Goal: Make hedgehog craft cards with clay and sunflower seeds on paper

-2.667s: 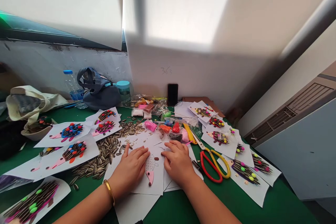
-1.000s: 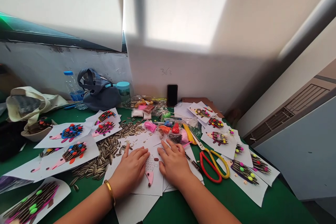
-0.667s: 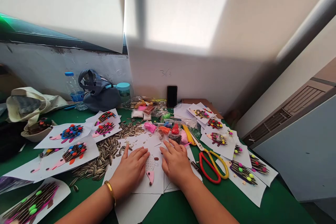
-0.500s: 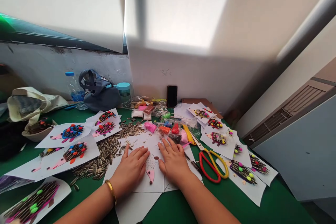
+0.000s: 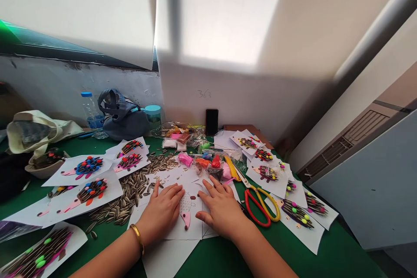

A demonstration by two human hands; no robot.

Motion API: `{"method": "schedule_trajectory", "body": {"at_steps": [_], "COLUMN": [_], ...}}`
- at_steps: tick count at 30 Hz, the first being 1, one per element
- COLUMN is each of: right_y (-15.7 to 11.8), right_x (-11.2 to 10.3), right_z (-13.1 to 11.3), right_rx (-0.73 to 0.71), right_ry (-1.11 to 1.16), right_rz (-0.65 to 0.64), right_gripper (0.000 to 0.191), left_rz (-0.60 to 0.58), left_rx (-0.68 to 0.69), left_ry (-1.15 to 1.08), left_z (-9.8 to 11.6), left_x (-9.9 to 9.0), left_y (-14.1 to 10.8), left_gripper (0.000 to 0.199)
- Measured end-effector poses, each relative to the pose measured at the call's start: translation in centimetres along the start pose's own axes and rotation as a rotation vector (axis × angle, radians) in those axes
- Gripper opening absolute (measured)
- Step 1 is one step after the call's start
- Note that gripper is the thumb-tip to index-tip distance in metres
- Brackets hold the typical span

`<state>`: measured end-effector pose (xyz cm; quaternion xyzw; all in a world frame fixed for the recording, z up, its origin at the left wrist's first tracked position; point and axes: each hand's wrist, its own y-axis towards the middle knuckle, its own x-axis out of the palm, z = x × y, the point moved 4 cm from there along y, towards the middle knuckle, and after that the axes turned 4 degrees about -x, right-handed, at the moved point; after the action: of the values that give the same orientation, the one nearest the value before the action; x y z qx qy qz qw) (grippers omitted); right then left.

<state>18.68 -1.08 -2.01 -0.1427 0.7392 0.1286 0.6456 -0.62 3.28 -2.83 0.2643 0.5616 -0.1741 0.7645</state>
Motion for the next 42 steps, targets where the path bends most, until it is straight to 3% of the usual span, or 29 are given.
{"method": "schedule_trajectory", "body": {"at_steps": [5,12,18,24,29,34,42], "right_y": [1.4,2.6,1.5,2.3,1.7,1.7,1.4], "right_x": [0.9,1.7,1.6,1.7,1.2,1.6,1.1], "right_z": [-0.3,-0.2,-0.3,-0.4,-0.6,-0.6,0.7], "right_rx": [-0.013,0.056,0.002,0.009,0.004,0.024,0.104], "right_ry": [-0.011,-0.054,-0.052,-0.041,-0.016,0.017,0.126], "right_rz": [-0.053,0.035,0.12,0.135,0.211,0.209,0.326], "right_gripper": [0.07,0.07,0.055,0.054,0.038,0.044,0.035], "left_rz": [-0.002,-0.002,0.002,-0.003,0.006,0.026,0.026], "left_rx": [-0.008,-0.014,-0.016,-0.014,-0.013,0.005,0.006], "left_ry": [-0.002,-0.021,-0.024,0.004,-0.003,0.006,0.003], "left_z": [-0.1,-0.2,-0.2,-0.1,-0.1,-0.1,-0.2], "left_x": [0.1,0.3,0.3,0.3,0.4,0.5,0.4], "left_y": [0.0,0.0,0.1,0.1,0.0,0.0,-0.1], "left_gripper": [0.034,0.034,0.033,0.033,0.033,0.033,0.035]}}
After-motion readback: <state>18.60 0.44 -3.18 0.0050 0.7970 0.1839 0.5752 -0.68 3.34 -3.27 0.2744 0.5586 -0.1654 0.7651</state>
